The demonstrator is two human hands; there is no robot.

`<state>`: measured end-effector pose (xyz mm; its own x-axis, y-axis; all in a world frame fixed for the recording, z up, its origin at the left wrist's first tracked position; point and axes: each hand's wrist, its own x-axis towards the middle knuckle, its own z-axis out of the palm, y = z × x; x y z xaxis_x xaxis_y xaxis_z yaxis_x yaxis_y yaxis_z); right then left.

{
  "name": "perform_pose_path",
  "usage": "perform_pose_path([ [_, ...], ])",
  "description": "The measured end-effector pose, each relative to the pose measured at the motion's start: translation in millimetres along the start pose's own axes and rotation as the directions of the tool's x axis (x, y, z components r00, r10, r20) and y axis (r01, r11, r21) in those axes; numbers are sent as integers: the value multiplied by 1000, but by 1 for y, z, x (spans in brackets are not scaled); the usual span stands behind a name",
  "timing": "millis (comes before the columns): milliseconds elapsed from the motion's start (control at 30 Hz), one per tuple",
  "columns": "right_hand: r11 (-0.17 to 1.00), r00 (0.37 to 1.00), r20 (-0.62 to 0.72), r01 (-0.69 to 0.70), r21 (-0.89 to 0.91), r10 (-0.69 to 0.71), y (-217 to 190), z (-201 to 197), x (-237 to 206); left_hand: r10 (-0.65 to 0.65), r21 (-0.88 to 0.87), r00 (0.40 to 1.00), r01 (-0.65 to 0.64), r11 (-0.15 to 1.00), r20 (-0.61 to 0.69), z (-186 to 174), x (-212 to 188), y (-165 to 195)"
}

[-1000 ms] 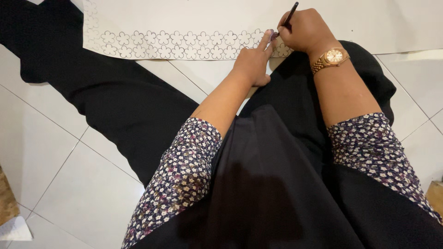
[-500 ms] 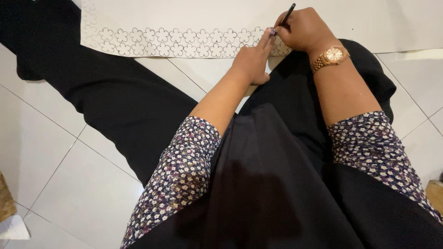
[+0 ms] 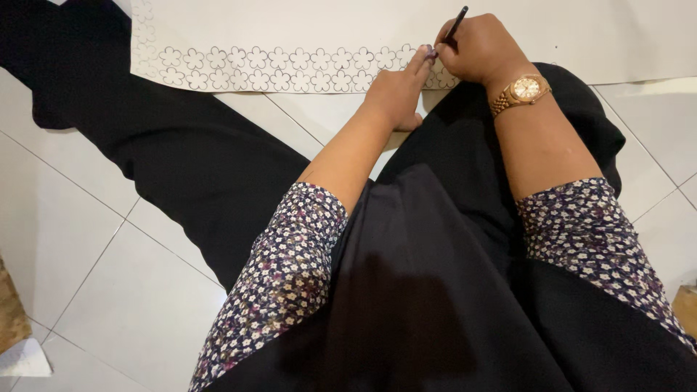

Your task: The person sits on the floor with a long strip of white paper across their lap, holding a small flower-shaped template and tracing around it with a pen to draw a repeating floral border pattern along the paper. They reposition the template and paper as they work along the strip.

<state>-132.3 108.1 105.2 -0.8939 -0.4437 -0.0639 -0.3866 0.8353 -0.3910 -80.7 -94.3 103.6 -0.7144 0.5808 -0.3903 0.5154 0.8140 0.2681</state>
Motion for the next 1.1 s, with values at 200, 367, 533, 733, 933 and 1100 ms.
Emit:
perform_pose_path([
  [200,999,1000,14,22,-26,-21,2,3,-3,-6,17,1000,5,1000,17,3,1,1],
  [367,998,998,13,55,-17,-54,3,4,-3,22,-15,997,-24,1000,-76,14,4,-4],
  [533,999,998,24,52,-11,-52,2,5,-2,55,-112,991,-69,991,-125,20,5,-11],
  [733,999,999,22,31,26,-32,-4,2,-4,57,-270,977,-112,956,-205,19,2,-22],
  [933,998,998,14,55,32,-55,-6,-1,-4,53,-223,979,-97,970,-195,20,8,-27],
  [1100,999,999,19,37,24,-37,-5,0,-2,68,-151,973,-103,983,-219,19,11,-26],
])
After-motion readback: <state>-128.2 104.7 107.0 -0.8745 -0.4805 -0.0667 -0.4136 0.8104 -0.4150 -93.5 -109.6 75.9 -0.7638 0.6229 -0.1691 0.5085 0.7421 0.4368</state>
